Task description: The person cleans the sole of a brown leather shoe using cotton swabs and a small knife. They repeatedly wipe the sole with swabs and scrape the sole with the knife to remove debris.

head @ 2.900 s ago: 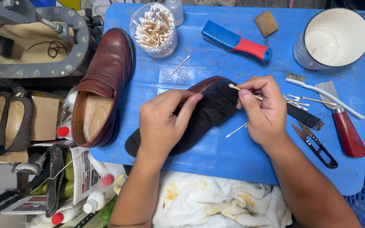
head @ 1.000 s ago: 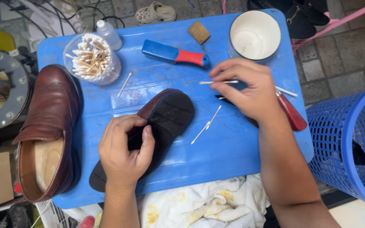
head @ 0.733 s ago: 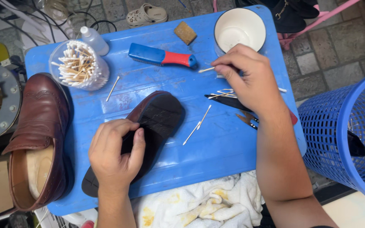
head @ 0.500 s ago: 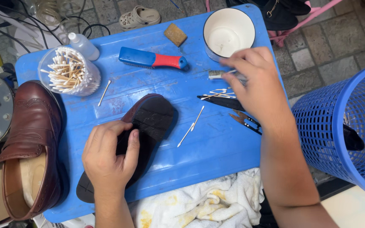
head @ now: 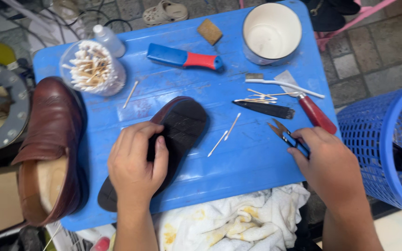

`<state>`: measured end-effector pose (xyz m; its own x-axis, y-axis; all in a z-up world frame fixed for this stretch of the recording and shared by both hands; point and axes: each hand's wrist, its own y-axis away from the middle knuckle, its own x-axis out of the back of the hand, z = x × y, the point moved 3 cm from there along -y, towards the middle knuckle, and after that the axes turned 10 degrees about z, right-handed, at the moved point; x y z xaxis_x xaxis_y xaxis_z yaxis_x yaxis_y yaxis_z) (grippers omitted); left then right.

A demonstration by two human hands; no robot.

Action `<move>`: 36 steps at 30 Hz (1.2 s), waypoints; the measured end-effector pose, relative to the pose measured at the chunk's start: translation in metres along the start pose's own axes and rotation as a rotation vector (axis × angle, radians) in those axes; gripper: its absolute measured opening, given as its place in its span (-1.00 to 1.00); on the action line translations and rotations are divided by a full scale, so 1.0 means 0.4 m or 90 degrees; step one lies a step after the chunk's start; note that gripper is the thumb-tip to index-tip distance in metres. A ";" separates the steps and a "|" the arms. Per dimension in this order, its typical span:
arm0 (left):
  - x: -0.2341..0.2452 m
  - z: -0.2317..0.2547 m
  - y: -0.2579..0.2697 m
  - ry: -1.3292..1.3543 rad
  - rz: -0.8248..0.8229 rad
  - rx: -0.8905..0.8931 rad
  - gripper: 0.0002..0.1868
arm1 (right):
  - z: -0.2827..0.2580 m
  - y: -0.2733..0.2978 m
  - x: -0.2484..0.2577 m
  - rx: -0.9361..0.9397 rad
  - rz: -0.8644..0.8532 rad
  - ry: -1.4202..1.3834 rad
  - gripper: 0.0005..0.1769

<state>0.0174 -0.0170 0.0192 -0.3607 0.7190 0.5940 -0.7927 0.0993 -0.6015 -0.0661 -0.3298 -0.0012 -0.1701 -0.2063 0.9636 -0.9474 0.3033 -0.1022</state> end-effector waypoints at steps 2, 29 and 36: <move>0.006 -0.005 0.002 0.027 0.004 0.010 -0.78 | 0.009 -0.002 -0.009 -0.008 -0.003 -0.019 -0.57; -0.009 -0.041 -0.039 0.072 -0.229 -0.102 -0.11 | -0.162 -0.211 0.014 0.129 -0.041 -0.801 -0.71; -0.018 -0.085 -0.042 0.143 -0.252 -0.007 -0.07 | -0.221 -0.238 -0.095 0.202 -0.203 -1.063 -0.82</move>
<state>0.0502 -0.0003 0.0069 0.0855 0.7559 0.6491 -0.8426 0.4025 -0.3578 0.0547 -0.2688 -0.0064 0.1391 -0.9433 -0.3014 -0.9744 -0.0761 -0.2116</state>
